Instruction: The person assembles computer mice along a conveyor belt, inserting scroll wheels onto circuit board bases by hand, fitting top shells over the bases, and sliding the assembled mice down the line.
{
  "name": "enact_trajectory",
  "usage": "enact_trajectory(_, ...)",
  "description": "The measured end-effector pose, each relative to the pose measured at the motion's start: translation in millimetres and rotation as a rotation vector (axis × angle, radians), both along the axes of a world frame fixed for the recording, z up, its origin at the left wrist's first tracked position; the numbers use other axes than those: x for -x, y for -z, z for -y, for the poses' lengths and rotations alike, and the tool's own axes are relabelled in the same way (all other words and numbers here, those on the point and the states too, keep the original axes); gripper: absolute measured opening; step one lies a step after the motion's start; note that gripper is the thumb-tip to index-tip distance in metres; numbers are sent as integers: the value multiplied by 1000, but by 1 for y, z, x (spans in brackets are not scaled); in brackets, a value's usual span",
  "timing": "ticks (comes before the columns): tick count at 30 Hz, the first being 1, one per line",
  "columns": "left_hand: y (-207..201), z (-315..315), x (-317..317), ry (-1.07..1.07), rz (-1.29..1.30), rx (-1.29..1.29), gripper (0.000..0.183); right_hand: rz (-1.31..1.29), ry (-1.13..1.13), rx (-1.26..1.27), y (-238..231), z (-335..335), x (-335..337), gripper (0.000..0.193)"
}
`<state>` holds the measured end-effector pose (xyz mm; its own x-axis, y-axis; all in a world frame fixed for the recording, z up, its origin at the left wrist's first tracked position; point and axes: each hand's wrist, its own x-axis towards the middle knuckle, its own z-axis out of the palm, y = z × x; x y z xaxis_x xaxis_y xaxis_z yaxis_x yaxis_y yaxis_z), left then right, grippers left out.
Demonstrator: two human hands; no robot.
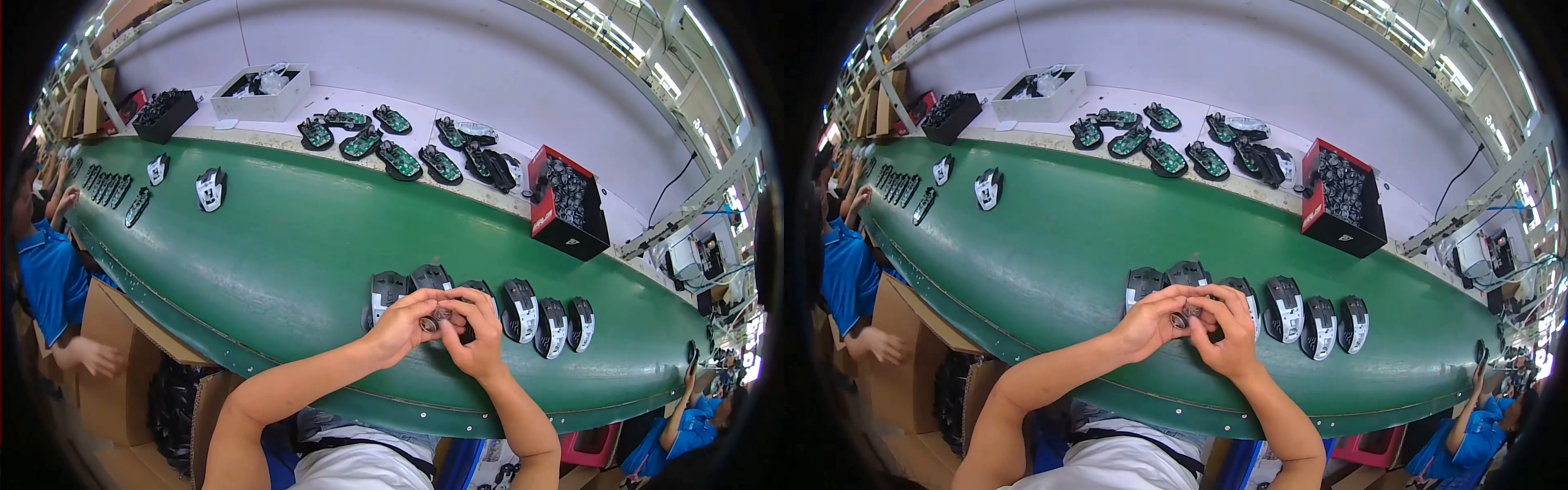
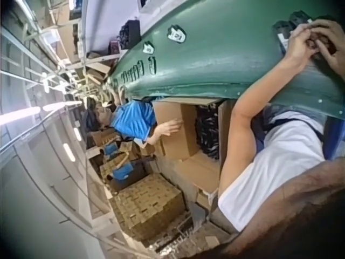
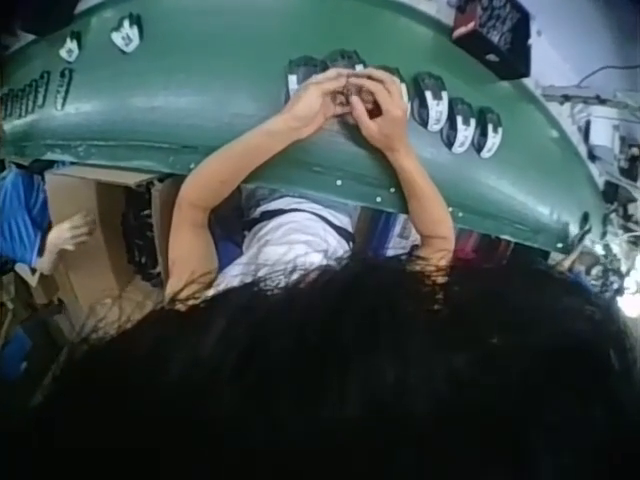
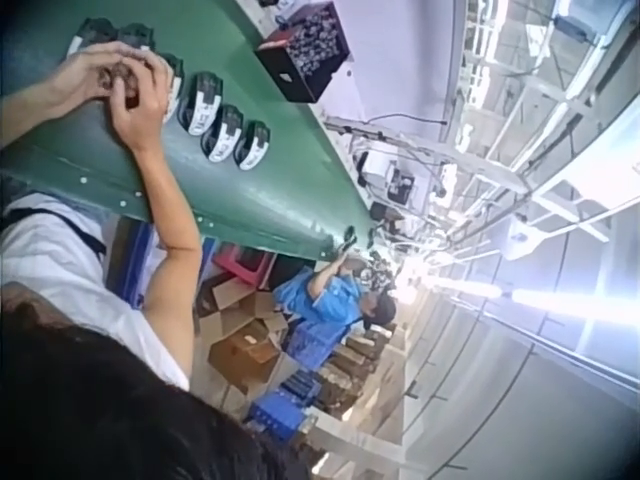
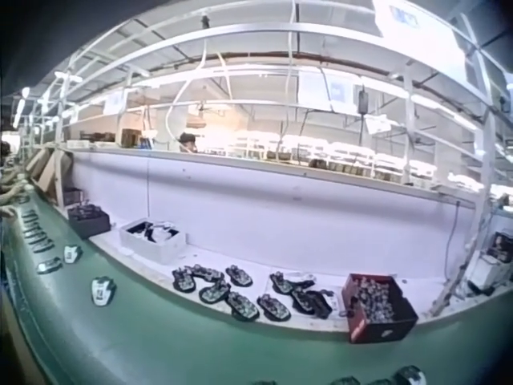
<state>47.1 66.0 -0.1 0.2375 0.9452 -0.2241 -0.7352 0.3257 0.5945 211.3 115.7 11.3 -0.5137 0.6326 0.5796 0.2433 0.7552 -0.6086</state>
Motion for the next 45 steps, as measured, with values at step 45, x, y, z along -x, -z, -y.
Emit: enact_trajectory(45,6,-45,57,-589,-1033,-356,12,439,306,-31,-21,-108,-24,22)
